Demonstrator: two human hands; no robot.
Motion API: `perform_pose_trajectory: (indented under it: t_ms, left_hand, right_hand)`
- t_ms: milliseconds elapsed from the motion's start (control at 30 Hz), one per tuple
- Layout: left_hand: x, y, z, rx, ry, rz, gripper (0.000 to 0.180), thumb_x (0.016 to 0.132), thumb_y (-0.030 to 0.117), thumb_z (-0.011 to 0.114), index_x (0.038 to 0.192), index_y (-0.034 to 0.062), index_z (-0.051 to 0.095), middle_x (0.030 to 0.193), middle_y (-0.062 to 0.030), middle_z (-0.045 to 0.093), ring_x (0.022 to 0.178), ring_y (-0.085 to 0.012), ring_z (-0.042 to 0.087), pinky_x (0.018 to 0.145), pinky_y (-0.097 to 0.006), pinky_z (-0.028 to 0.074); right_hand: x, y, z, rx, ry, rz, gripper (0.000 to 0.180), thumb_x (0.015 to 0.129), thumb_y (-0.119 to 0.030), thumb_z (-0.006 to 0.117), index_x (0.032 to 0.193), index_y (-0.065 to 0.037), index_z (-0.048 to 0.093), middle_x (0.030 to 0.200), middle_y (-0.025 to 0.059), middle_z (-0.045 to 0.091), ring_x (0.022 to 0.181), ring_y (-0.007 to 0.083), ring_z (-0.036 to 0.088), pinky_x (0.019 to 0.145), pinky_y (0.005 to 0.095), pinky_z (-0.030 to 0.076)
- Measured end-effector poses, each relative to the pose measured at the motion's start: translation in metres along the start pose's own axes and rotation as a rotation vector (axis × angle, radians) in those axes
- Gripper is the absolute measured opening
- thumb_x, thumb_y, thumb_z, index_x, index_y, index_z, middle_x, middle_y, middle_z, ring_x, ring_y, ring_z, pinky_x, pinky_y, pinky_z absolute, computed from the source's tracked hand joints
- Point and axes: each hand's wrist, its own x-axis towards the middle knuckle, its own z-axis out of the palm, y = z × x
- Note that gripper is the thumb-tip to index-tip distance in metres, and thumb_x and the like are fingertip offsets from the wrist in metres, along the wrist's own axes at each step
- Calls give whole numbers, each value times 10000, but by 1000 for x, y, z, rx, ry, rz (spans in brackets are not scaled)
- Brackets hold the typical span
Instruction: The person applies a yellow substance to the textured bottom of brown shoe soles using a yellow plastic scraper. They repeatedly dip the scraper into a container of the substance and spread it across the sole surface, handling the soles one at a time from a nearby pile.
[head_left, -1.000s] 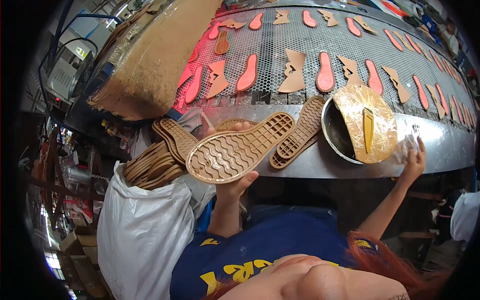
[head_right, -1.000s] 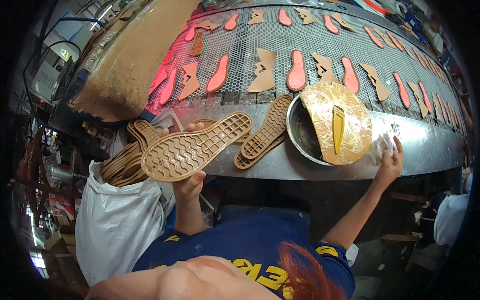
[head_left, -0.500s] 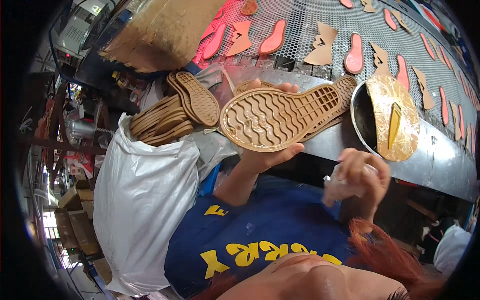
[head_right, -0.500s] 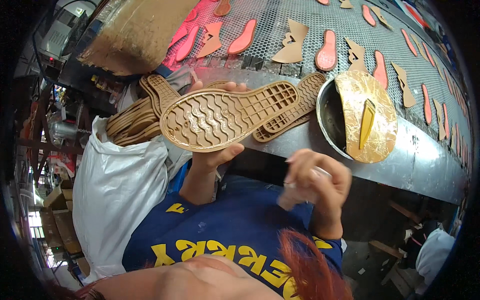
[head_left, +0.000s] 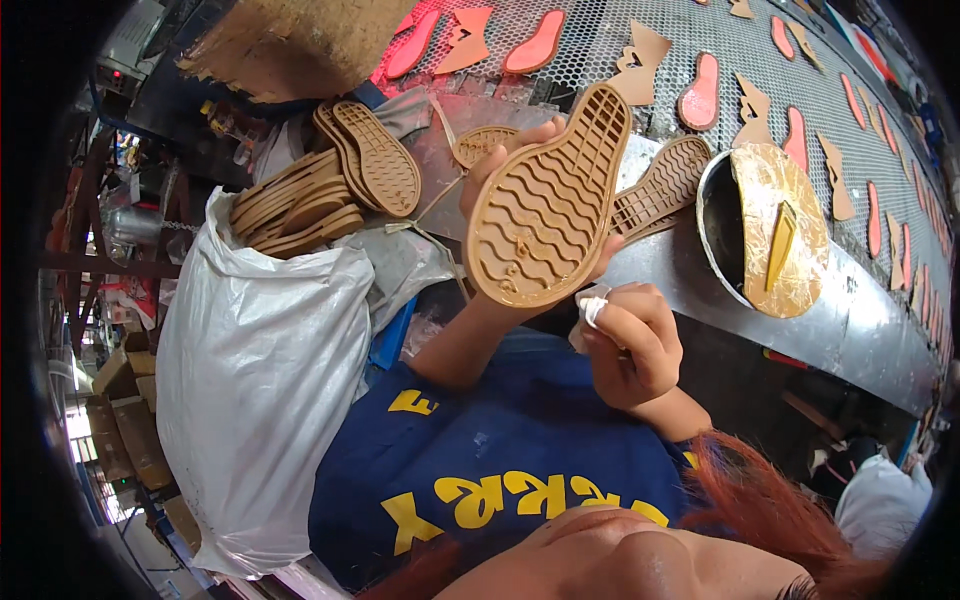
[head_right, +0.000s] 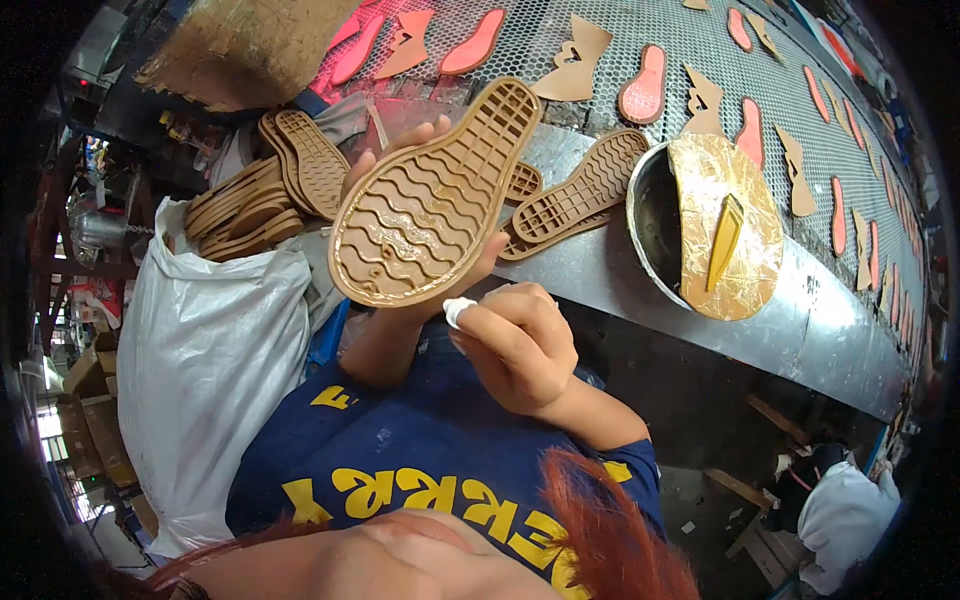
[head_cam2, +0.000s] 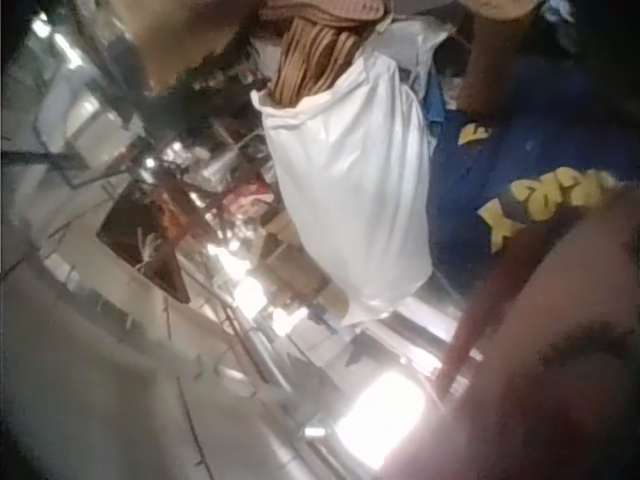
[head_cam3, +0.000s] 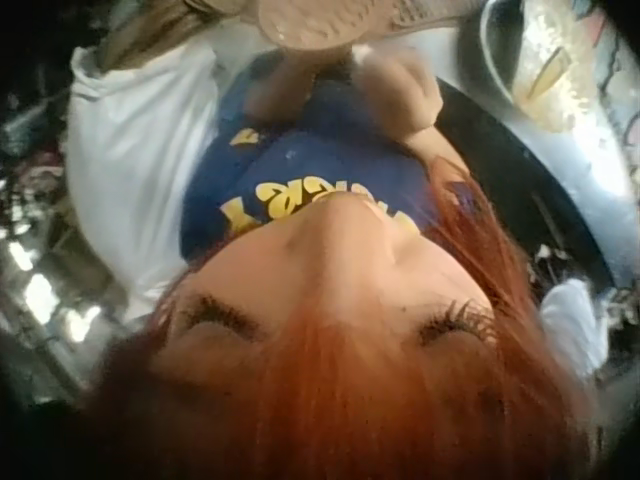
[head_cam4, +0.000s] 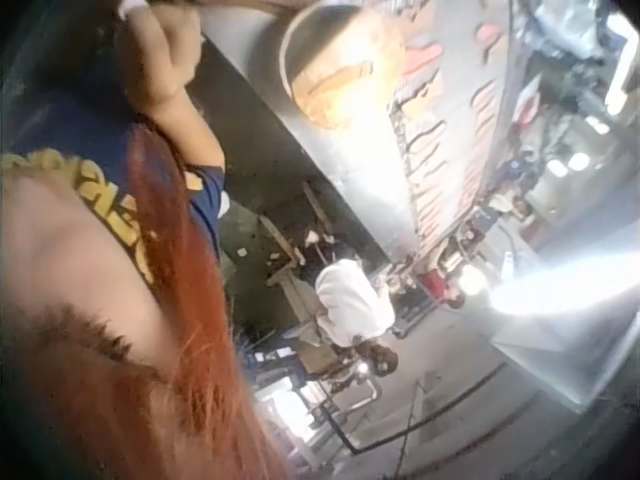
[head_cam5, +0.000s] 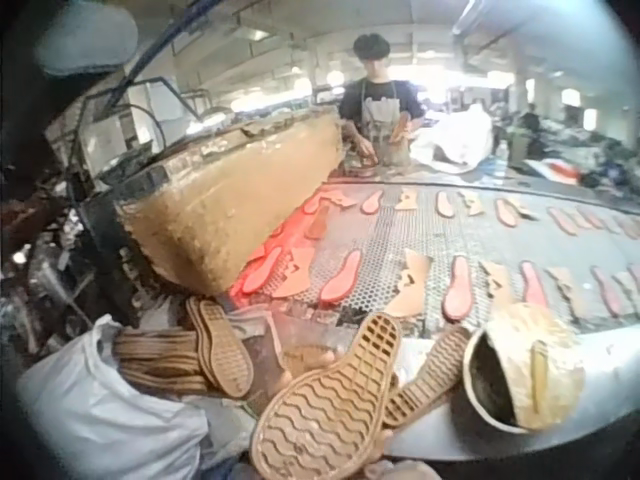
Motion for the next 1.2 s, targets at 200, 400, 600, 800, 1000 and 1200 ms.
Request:
perform_pose_trajectory:
  t_ms: [200,400,600,800,1000,1200]
  left_hand:
    - [-3,2,17,94,194,52,833,699,182,725,1320,117,172,1335,-176,342,1266,-287,378,1069,-409,281]
    - [13,-3,34,142,407,256,780,688,117,726,1261,114,196,1291,-199,355,1229,-331,412,1034,-422,343]
    - [27,-8,39,202,542,408,732,676,52,727,1202,111,221,1247,-221,368,1192,-375,446,999,-435,404]
    - [30,-12,47,230,553,423,684,685,5,706,1160,110,225,1224,-229,362,1179,-405,455,985,-449,431]
    - [17,-6,43,230,478,147,712,680,35,721,1175,118,217,1215,-228,359,1189,-409,444,990,-469,421]
    - [12,11,19,704,155,-9,722,712,163,672,1268,123,213,1308,-175,340,1250,-312,369,1027,-457,314]
  right_hand:
    - [-7,4,-1,-44,-70,-74,397,640,130,685,1008,3,610,850,77,535,668,195,512,575,278,422]
    - [-16,4,7,-38,-18,-121,366,709,146,626,1030,-16,560,852,90,531,682,192,539,578,281,429]
    - [-14,6,13,43,15,-136,376,659,142,669,1004,29,572,863,108,528,673,212,533,561,299,429]
    - [-18,3,19,201,7,-95,355,645,130,697,976,37,607,860,105,534,656,219,532,573,310,443]
    - [-9,-4,14,658,-88,108,229,726,70,678,947,27,635,849,93,559,712,210,568,624,309,456]
    - [-20,1,-2,833,-84,302,168,794,-17,659,945,22,598,848,132,599,705,214,581,639,327,464]
